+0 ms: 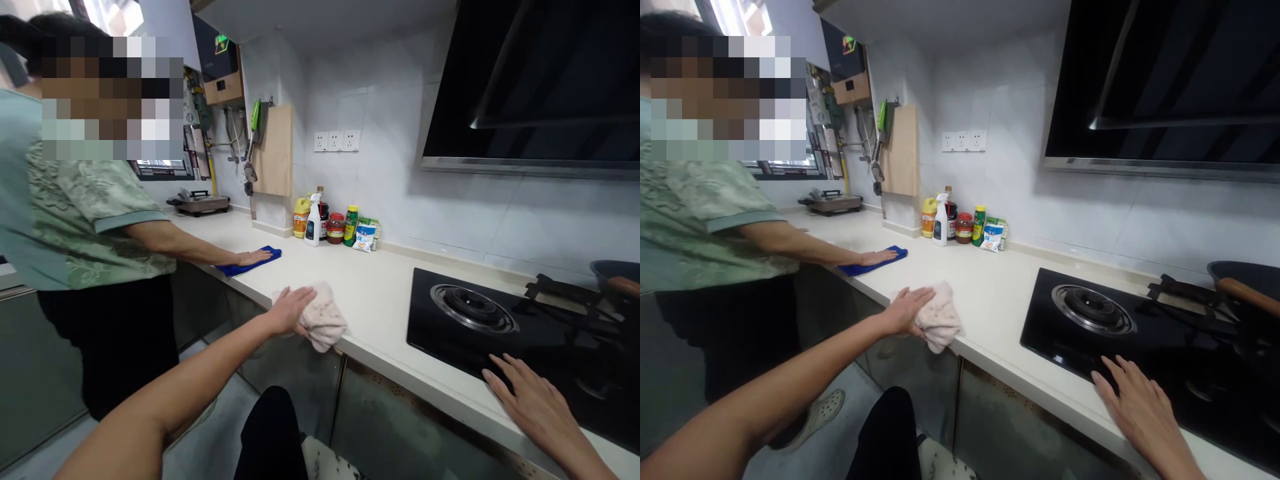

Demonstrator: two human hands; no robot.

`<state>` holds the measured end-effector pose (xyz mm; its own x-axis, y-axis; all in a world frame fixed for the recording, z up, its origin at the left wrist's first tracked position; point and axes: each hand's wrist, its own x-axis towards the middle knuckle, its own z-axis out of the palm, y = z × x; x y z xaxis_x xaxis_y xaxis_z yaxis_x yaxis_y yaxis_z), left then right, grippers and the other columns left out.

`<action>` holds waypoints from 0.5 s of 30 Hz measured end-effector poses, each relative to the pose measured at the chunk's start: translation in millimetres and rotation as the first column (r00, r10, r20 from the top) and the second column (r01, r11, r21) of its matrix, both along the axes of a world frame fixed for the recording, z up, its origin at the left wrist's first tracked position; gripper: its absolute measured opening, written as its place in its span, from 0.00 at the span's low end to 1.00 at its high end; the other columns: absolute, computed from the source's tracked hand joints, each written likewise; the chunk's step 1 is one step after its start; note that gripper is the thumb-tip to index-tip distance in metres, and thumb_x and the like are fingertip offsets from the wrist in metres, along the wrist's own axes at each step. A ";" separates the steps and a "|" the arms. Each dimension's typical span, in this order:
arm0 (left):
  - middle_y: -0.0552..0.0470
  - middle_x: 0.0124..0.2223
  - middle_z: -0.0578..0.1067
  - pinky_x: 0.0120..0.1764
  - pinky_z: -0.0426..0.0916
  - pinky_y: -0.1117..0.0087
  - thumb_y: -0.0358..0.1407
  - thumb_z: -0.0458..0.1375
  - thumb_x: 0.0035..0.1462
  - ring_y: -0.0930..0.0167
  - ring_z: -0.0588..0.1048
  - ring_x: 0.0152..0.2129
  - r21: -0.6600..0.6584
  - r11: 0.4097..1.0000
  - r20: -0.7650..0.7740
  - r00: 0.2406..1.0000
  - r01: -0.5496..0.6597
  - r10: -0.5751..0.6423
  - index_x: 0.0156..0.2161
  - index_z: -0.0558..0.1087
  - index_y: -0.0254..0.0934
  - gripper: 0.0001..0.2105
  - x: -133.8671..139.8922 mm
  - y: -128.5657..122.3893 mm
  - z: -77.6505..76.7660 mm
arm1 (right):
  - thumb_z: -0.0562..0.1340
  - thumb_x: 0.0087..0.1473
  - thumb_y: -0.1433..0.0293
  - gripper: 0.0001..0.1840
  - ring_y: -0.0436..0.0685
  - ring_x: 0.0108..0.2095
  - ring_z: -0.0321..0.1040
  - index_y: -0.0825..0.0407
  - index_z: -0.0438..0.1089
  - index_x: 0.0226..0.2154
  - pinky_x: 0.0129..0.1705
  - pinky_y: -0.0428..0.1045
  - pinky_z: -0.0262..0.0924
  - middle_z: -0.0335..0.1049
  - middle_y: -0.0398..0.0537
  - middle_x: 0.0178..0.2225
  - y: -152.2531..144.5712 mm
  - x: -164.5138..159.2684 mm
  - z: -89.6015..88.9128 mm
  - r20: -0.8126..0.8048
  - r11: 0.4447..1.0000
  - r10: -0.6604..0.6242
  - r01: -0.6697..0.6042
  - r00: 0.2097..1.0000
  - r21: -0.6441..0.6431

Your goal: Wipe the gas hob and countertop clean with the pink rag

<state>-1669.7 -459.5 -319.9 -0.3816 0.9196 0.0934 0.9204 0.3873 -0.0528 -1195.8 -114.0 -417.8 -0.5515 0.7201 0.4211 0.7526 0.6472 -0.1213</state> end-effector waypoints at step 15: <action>0.37 0.73 0.57 0.62 0.61 0.53 0.33 0.68 0.46 0.50 0.62 0.65 0.016 0.904 -0.115 0.897 -0.427 0.426 0.74 0.51 0.47 0.51 -99.4 -69.7 23.9 | 0.44 0.59 0.45 0.43 0.71 0.71 0.53 0.52 0.67 0.64 0.71 0.70 0.49 0.62 0.59 0.68 4.9 2.0 -9.1 -0.022 0.999 0.020 -0.019 1.000 0.029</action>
